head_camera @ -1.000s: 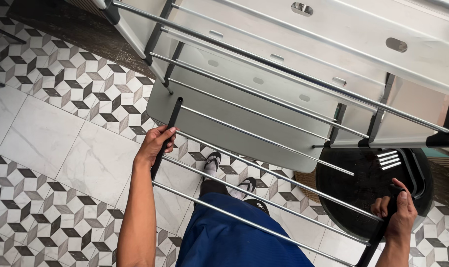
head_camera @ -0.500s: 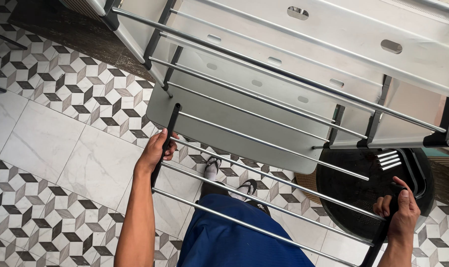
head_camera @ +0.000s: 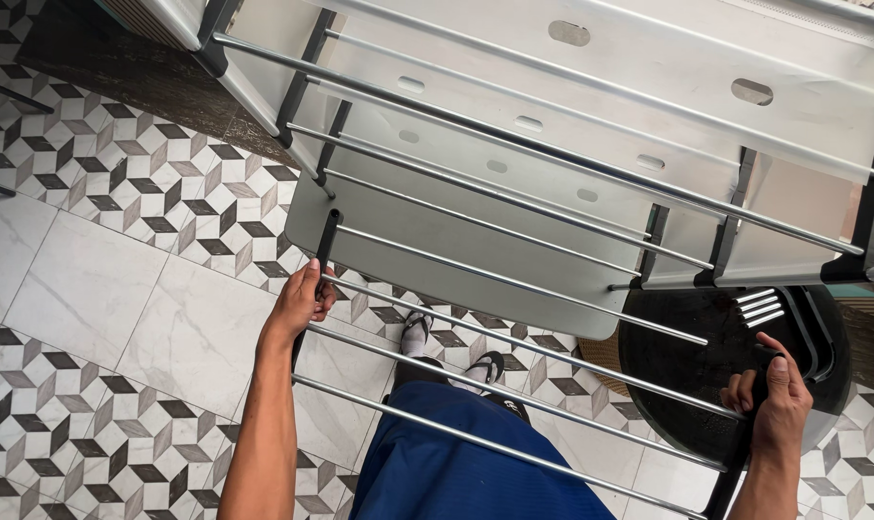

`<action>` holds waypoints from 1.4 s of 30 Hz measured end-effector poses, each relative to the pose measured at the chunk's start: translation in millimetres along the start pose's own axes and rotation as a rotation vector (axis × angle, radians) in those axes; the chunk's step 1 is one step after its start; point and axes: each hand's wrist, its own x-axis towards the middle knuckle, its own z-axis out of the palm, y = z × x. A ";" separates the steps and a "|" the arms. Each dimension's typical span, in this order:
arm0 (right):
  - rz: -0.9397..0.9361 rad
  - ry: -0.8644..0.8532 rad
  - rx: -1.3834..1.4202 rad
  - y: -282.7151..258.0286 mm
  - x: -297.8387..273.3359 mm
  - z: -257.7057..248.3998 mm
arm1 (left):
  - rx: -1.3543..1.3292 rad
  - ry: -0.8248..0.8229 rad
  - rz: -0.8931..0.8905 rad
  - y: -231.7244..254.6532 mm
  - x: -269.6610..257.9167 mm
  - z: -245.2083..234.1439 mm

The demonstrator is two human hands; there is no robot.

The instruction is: The person disassembles a metal clothes drying rack by removing multiple horizontal bars and plastic end caps. The person places the removed parts on a nearby round glass table.

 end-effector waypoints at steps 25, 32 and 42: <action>-0.014 -0.061 0.150 -9.2 4.7 44.9 | 0.620 0.390 0.176 -7.8 14.7 -28.9; -0.066 -0.141 0.005 -35.4 -18.2 107.8 | 0.870 0.723 0.599 45.5 -21.6 30.6; -0.110 -0.296 0.003 -63.2 -42.3 182.3 | 0.775 -0.618 0.607 87.9 -80.0 317.9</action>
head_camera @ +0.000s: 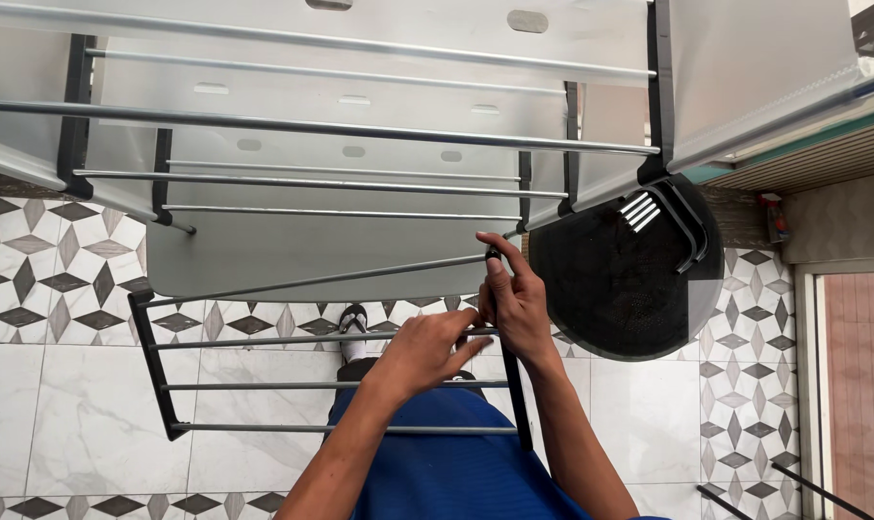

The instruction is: The person disassembles a metal clothes drying rack by removing multiple horizontal bars and plastic end caps. The person places the removed parts on a nearby round glass table.

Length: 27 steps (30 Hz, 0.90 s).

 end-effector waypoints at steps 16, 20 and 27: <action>-0.018 -0.041 -0.407 37.7 -33.3 -8.3 | 0.038 -0.013 -0.184 -0.3 1.1 -3.3; -0.013 -0.069 -0.381 32.9 -34.4 -9.0 | -0.073 -0.094 -0.262 -7.0 -0.7 -4.5; 0.033 -0.064 -0.347 30.0 -35.6 -10.3 | 0.212 0.243 0.056 -9.6 -8.6 25.2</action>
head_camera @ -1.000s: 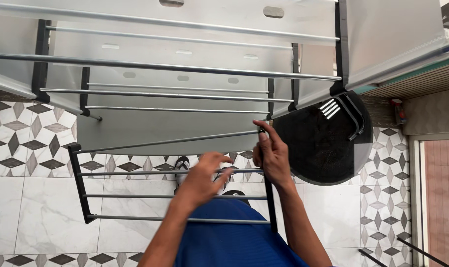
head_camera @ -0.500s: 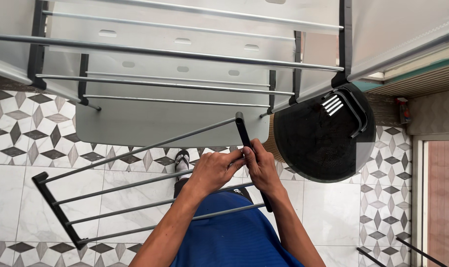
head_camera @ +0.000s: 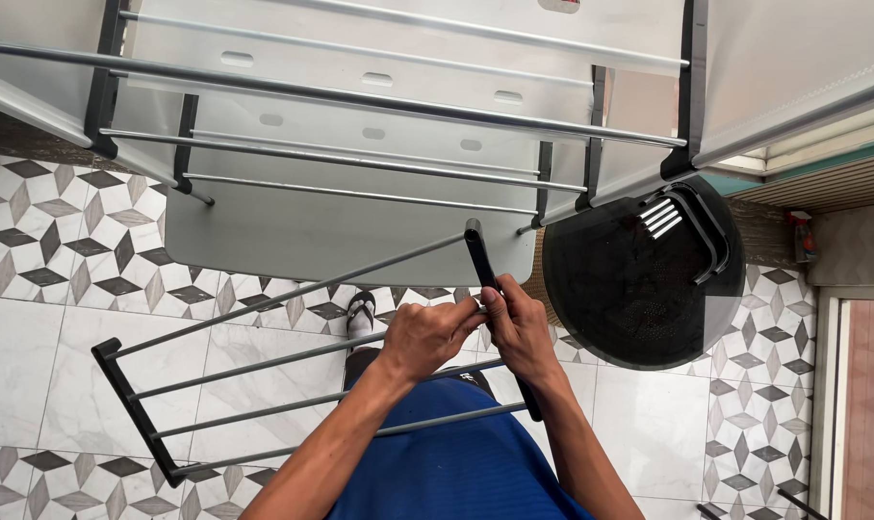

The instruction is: The person disassembles a metal clothes drying rack by removing multiple horizontal bars and plastic end caps. The person places the removed parts on a nearby round glass table.

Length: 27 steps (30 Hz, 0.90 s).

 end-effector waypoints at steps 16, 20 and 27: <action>0.044 -0.005 0.072 2.5 1.3 -2.3 | 0.025 -0.077 0.005 -7.4 1.4 4.7; 0.061 -0.050 0.137 2.0 -1.4 -1.3 | -0.207 -0.248 -0.110 -18.6 7.2 -3.4; -0.002 -0.055 0.146 0.5 -1.2 0.8 | -0.556 -0.581 -0.311 -30.1 23.2 -21.1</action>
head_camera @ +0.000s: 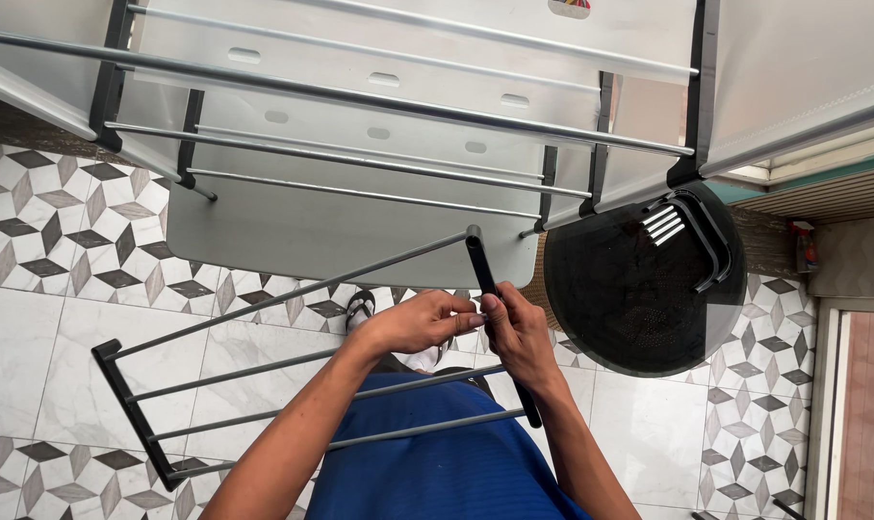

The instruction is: The person disassembles a metal clothes drying rack by removing multiple horizontal bars and plastic end caps. The person places the removed parts on a nearby round glass table.

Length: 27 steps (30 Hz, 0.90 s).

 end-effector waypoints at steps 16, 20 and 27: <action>0.092 0.015 0.009 5.6 -6.4 -12.4 | 0.155 0.167 0.147 10.8 -9.2 -15.4; 0.029 0.017 0.024 3.6 -4.6 -11.4 | 0.231 0.261 0.106 17.8 -8.2 -8.0; -0.110 0.088 -0.172 -2.5 -15.3 -15.5 | 0.320 0.486 0.254 20.0 -7.6 4.7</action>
